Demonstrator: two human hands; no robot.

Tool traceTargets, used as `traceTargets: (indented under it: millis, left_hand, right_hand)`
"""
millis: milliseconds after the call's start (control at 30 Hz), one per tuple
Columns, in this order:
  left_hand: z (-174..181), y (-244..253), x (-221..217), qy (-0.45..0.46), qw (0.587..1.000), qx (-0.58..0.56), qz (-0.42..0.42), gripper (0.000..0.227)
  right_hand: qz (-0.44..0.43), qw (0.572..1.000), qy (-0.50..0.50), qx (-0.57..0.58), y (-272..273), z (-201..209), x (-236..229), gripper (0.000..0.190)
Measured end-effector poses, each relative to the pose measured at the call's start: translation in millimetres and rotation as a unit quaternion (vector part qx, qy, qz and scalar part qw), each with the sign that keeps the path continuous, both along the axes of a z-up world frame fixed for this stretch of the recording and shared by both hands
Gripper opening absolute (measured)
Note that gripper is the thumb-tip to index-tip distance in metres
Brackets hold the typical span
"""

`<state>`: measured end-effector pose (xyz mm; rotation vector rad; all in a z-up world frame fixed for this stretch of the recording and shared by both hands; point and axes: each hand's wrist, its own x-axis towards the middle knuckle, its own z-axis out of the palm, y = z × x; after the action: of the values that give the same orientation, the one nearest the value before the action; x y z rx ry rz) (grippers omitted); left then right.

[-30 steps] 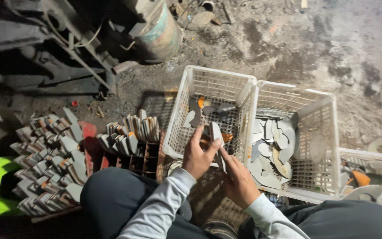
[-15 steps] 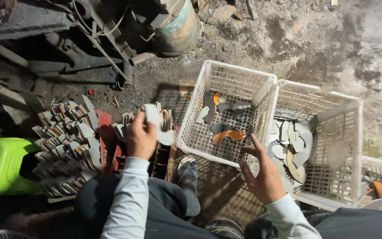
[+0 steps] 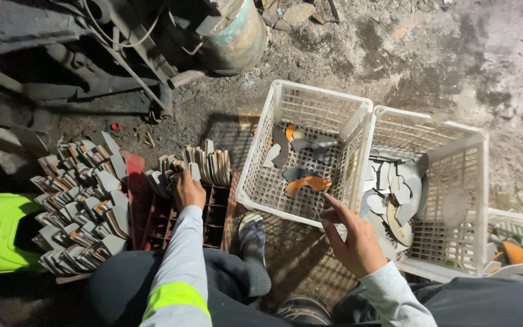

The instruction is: The person sits on the floor and sorts metal pieces from white plastic crates into a red divided tray. They pick up individual pieces, inspect them, and place them into the tray or back into the crates.

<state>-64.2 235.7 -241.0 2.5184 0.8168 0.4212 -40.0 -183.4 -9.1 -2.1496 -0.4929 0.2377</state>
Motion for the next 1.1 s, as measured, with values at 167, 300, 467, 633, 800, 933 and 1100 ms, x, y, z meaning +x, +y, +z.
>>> traceTargets:
  millis: [167,300,467,633,800,933,1100]
  left_hand:
    - [-13,-7,-8,0.026,0.998,0.000,0.052,0.051]
    - [-21,-16,-16,0.142,0.986,-0.008,0.089,0.090]
    - [-29,-12,-24,0.159,0.983,0.068,0.053,0.077]
    - [-19,-6,-11,0.271,0.957,0.092,0.055,0.089]
    - [9,1,37,0.301,0.949,0.045,0.077,0.112]
    - [85,-39,87,0.287,0.955,0.040,-0.066,0.080]
    - [230,-150,85,0.269,0.931,-0.063,-0.239,0.056]
  right_hand:
    - [0.008,1.000,-0.004,0.009,-2,-5,2,0.052]
    - [-0.007,1.000,0.006,-0.007,-3,-6,5,0.052]
    - [-0.001,0.997,0.069,-0.036,5,-2,0,0.053]
    - [0.019,0.997,0.071,-0.010,-6,4,-2,0.051]
    - [-0.159,0.983,0.020,0.089,-88,-25,63,0.033]
    - [-0.324,0.890,0.115,0.298,-159,-76,134,0.025]
    - [-0.383,0.892,0.240,-0.033,-191,-211,154,0.024]
